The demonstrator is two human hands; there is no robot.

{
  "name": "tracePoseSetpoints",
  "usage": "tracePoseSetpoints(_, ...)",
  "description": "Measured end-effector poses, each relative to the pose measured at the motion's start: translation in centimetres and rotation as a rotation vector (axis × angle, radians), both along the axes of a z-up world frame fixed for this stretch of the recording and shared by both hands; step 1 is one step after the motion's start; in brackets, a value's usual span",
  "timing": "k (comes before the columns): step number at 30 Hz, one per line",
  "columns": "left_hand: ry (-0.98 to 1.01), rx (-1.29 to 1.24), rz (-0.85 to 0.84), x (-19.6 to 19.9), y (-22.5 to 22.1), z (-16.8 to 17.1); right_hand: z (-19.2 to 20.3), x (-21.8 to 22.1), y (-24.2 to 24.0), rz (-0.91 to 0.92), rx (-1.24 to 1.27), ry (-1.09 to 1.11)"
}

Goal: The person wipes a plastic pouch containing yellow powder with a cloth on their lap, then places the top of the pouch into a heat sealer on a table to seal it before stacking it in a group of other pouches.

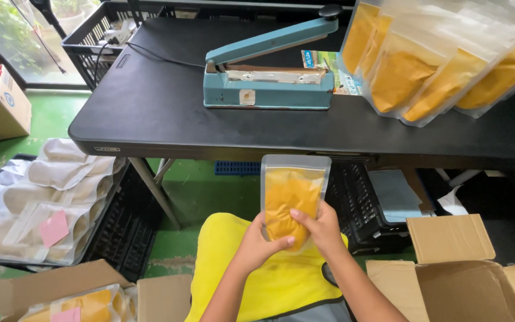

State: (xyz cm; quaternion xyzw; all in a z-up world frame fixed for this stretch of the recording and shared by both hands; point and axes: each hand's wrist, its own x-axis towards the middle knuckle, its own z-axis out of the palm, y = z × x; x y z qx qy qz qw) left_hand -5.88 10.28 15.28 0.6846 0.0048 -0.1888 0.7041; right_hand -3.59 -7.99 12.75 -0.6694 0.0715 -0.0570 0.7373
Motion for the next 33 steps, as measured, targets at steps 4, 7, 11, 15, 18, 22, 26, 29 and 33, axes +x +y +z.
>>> tracePoseSetpoints(4,-0.151,-0.076,0.097,0.6,-0.6,-1.1,0.0,0.4,-0.4,0.047,0.031,-0.022)
tracePoseSetpoints(7,-0.220,-0.098,0.154,0.3,-0.8,-2.0,-1.3,0.3,-1.6,0.211,0.183,-0.029)
tracePoseSetpoints(11,-0.157,-0.198,0.113,-0.4,-0.9,-2.4,-5.8,-0.3,-3.4,0.205,-0.002,-0.024)
tracePoseSetpoints(15,-0.103,-0.195,-0.056,-0.3,-0.8,-3.8,-4.9,-1.4,-3.1,0.058,-0.152,0.024)
tracePoseSetpoints(18,0.018,-0.082,-0.055,-0.7,-0.8,-4.0,-5.3,-1.7,-3.0,0.105,-0.147,0.066)
tracePoseSetpoints(22,-0.045,0.031,-0.025,-0.9,-0.8,-3.5,-4.2,-1.8,-2.3,0.159,0.007,0.093)
tracePoseSetpoints(26,-0.052,-0.001,-0.115,-1.2,-1.1,-4.5,-3.8,-2.0,-1.7,-0.065,-0.061,0.074)
tracePoseSetpoints(29,-0.096,-0.079,-0.087,-0.7,-1.0,-6.3,-3.3,-2.3,-1.4,-0.132,-0.194,0.038)
tracePoseSetpoints(33,-0.131,-0.137,0.039,-0.9,-1.5,-6.8,-4.3,-2.2,-1.9,-0.014,0.004,0.070)
